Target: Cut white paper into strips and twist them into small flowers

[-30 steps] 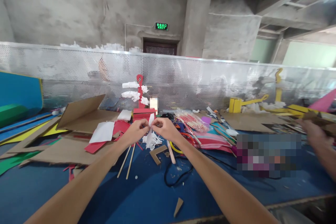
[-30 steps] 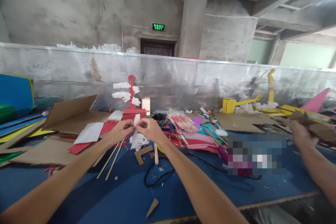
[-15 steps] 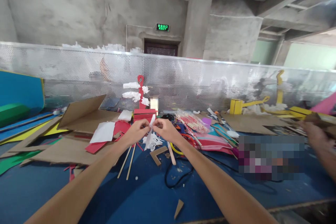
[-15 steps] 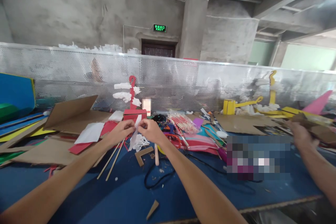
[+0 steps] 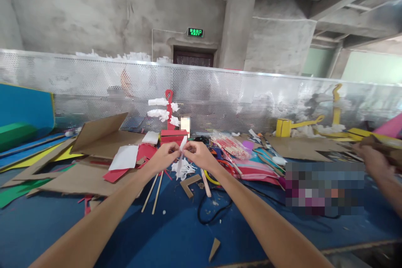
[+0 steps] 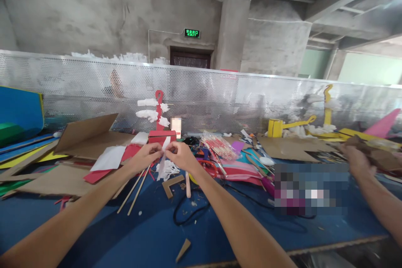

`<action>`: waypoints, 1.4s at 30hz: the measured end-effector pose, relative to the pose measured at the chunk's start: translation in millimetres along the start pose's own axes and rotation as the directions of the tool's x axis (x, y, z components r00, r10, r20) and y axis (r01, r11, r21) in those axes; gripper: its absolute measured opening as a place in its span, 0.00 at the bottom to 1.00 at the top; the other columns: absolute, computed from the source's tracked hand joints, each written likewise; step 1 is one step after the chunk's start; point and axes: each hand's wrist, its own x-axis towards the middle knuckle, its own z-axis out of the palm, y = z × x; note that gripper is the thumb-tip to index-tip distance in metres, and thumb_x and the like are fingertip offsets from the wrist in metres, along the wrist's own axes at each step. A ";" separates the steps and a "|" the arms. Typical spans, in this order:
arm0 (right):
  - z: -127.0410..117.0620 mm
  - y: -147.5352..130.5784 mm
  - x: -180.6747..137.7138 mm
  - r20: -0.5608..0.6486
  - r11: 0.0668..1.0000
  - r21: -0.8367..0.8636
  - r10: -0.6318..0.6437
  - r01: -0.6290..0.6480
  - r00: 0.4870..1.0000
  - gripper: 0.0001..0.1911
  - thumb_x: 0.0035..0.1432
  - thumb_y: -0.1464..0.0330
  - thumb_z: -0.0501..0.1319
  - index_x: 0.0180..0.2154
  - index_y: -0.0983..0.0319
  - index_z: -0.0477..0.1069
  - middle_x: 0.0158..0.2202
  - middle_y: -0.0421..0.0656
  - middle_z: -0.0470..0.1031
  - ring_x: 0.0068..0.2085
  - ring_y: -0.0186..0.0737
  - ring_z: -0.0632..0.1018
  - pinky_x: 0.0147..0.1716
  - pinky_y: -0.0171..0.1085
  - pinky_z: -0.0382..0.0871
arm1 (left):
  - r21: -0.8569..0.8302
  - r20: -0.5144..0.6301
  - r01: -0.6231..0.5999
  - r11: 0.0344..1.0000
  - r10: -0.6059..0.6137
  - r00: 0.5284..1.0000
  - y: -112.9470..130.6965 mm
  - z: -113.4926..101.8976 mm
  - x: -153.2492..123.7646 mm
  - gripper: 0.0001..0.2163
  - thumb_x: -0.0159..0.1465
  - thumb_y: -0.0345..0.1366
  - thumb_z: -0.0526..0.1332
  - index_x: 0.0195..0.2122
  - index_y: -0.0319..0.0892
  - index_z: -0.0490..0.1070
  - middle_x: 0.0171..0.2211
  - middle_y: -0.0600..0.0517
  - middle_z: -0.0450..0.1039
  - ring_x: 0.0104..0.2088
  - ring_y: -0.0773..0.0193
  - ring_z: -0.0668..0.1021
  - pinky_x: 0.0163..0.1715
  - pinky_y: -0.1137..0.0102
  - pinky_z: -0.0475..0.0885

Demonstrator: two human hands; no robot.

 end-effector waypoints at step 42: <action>-0.6 -1.1 0.1 0.009 0.999 0.028 0.034 -0.034 0.999 0.05 0.50 0.70 0.58 0.28 0.64 0.71 0.24 0.39 0.72 0.24 0.32 0.72 0.25 0.29 0.64 | 0.096 -0.024 -0.090 0.991 0.092 0.995 2.7 0.6 -0.7 0.04 0.56 0.32 0.53 0.25 0.41 0.61 0.22 0.57 0.64 0.23 0.68 0.69 0.24 0.74 0.63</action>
